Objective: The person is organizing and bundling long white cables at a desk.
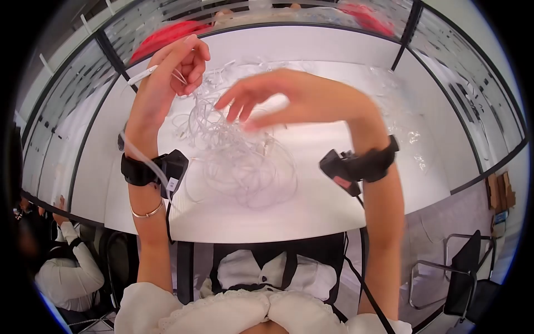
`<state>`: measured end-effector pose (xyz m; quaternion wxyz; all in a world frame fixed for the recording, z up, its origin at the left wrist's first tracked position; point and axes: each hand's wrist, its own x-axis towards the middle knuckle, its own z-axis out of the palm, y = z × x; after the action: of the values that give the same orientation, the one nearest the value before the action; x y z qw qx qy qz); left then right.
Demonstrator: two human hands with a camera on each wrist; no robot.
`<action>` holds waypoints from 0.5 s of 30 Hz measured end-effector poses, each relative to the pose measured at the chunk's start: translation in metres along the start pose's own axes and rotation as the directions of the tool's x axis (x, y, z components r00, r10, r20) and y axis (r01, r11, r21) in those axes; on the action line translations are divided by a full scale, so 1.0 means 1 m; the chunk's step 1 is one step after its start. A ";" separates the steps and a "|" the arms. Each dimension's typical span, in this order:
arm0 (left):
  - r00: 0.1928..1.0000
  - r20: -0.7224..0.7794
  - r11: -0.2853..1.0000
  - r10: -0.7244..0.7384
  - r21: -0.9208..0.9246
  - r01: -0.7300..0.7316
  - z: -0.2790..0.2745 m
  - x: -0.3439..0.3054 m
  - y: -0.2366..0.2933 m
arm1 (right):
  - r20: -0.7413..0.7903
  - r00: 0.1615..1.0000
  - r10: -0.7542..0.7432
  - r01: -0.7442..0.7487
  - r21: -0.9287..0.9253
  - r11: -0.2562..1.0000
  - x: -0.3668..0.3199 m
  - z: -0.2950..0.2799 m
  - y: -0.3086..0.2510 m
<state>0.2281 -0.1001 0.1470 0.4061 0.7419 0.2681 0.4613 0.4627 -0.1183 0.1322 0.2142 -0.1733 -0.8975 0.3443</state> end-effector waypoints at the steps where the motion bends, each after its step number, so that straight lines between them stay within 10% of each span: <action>1: 1.000 0.006 1.000 -0.002 -0.019 0.002 -0.001 -0.001 -0.002 | -0.215 0.964 0.154 -0.167 -0.041 0.985 0.011 0.010 0.000; 15: 0.995 0.088 0.960 -0.036 -0.275 0.059 -0.015 -0.010 -0.008 | -0.492 0.870 -0.022 0.044 0.033 0.999 0.062 0.070 0.032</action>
<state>0.2104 -0.0984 0.1394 0.5277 0.6893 0.2015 0.4536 0.3801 -0.1060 0.0793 0.4448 -0.2353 -0.8088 0.3042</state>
